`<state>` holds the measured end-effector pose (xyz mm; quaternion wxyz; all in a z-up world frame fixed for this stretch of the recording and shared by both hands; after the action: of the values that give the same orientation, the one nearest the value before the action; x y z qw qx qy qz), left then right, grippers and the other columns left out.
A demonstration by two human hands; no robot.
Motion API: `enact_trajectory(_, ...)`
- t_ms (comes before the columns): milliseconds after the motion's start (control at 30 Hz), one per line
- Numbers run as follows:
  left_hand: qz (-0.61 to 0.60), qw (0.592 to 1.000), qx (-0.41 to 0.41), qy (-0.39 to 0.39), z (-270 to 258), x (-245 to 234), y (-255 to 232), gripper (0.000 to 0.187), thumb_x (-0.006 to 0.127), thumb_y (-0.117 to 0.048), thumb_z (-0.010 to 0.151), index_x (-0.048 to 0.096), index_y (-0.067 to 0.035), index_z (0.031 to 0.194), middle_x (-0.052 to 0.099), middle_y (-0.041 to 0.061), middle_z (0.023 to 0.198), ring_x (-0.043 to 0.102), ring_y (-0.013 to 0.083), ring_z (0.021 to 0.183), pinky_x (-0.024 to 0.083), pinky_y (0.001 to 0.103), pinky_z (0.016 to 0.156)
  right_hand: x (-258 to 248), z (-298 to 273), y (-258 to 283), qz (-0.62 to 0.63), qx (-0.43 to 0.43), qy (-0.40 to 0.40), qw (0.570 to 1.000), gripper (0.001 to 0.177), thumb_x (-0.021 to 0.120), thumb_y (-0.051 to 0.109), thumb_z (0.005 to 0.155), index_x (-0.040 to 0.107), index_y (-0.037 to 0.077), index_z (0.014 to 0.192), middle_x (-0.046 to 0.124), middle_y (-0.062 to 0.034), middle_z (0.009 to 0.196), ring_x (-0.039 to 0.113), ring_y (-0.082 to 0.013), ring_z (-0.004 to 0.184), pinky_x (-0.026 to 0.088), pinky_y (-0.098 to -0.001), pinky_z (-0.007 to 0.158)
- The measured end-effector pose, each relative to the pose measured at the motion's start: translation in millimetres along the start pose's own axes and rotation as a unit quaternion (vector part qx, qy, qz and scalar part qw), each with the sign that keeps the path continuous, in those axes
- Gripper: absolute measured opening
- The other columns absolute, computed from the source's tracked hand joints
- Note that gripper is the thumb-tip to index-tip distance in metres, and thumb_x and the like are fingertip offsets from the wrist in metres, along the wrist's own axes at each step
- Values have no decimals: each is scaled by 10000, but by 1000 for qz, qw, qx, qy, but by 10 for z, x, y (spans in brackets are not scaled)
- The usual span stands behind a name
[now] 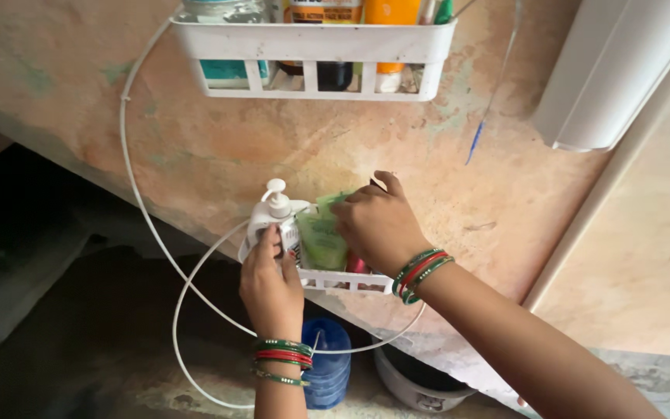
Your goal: The person transfers personal care items from a red plastic basket to wall-mounted white plastic shelves. They handle toothbrushes, toothpaste, tubes, and bottles one by one, placing them into the upper and lower shelves.
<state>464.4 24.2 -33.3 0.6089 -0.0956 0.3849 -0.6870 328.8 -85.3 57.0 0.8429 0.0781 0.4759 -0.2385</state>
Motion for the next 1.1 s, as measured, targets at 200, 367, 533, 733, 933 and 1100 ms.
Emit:
enact_trajectory(200,17,995,73,-63,19,-200,-357,518,701,-26,845,595,-3,1351,666,225,1279,604,426,1178,471,483,995,-186,-156,27,54,-24,-92,994,342,712,221,852,700,95,1170,727,-100,1124,638,-297,1139,275,-551,1163)
enact_trajectory(367,-132,990,42,3,-90,-227,-684,413,683,-102,961,611,-45,1364,686,154,1347,640,311,1279,476,401,1094,-480,-421,-20,176,-10,-138,975,348,671,171,935,669,56,1264,717,-127,1190,644,-323,1170,343,-532,1153)
enact_trajectory(533,-499,856,-37,131,-305,103,-1044,479,588,-168,1041,511,37,1467,586,190,1497,549,269,1407,403,376,1186,-689,-784,-159,334,113,-99,931,340,638,163,973,673,63,1297,751,-111,1202,673,-284,1085,508,-370,982)
enact_trajectory(733,-589,780,-38,209,-620,389,-1572,537,496,-242,1067,457,70,1503,522,236,1557,456,282,1490,285,396,1247,-824,-1405,-538,490,162,-129,847,392,538,135,1021,609,7,1385,677,-133,1401,615,-234,1338,466,-343,1117)
enact_trajectory(933,-741,625,-74,233,-1070,771,-2243,667,481,-377,1065,350,44,1565,439,282,1600,396,328,1539,249,460,1312,-1032,-2105,-994,753,168,-196,606,521,466,243,1053,462,-65,1473,514,-206,1535,501,-315,1438,401,-457,1193)
enact_trajectory(1100,-866,425,-156,212,-1663,1162,-2962,680,458,-409,1054,299,-31,1597,397,287,1597,344,345,1538,215,493,1319,-1346,-2834,-1322,815,160,-279,483,650,438,410,1056,422,-60,1505,474,-235,1551,446,-325,1466,319,-477,1274)
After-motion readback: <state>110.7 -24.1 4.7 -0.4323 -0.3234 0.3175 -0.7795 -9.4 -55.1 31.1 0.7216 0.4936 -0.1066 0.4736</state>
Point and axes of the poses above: each hand's wrist, its own z-axis towards the middle knuckle, its own x-axis out of the palm, y = z × x, the point moved 2 cm from there along z, towards the middle knuckle
